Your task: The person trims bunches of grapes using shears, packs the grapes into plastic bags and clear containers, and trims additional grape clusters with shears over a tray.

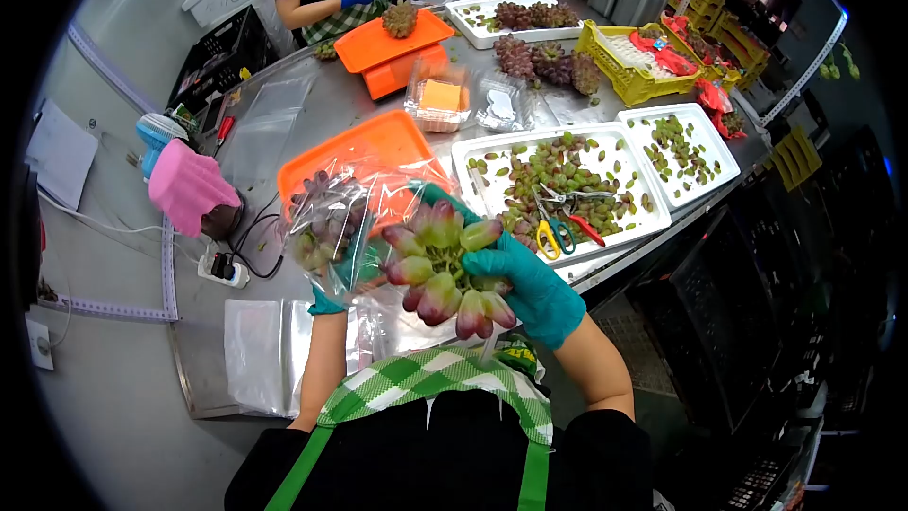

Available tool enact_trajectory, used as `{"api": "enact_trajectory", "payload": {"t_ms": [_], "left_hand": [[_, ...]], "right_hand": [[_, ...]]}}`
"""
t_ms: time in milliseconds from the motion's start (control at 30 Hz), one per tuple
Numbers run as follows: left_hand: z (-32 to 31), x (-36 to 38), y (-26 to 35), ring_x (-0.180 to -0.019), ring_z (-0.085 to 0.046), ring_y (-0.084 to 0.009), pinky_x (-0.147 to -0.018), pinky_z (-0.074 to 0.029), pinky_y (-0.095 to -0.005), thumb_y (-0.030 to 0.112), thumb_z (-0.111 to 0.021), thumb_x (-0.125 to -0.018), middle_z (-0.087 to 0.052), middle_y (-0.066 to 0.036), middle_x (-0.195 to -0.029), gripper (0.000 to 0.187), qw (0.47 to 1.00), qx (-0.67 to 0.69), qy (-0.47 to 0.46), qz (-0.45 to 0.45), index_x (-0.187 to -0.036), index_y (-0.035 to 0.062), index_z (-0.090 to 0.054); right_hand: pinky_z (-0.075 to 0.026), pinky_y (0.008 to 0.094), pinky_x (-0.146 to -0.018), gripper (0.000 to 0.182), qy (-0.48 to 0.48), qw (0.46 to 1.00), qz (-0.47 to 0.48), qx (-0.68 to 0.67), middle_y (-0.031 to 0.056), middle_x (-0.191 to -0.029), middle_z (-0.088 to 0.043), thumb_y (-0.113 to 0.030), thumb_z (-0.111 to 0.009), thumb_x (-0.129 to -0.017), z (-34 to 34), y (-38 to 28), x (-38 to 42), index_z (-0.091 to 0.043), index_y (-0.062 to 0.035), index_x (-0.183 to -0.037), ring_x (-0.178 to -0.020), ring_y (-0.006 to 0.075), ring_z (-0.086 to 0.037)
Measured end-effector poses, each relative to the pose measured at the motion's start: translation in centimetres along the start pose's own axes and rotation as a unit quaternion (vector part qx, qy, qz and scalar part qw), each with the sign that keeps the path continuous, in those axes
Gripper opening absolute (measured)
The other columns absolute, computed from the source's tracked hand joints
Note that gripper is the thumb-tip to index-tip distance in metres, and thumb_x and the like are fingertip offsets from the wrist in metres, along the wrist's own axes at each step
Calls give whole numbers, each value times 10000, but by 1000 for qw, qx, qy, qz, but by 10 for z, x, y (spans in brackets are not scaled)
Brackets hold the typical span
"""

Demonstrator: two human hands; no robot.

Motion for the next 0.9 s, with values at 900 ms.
{"api": "enact_trajectory", "payload": {"t_ms": [900], "left_hand": [[-4,-23,-79,-1149,-361,-278,-980,-304,-422,250,-386,-887,-360,-136,-1269,448,987,-99,102,80,-1270,41,-284]], "right_hand": [[-469,229,-721,431,122,974,-37,185,91,-1057,-543,-95,-534,-809,47,-3,-24,-406,-26,-1215,-875,142,-558]]}}
Point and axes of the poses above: each hand's wrist, its own x-axis away from the middle knuckle, its own z-axis out of the back of the hand, y = z × x, the point moved 3 cm from there along -x, towards the middle knuckle
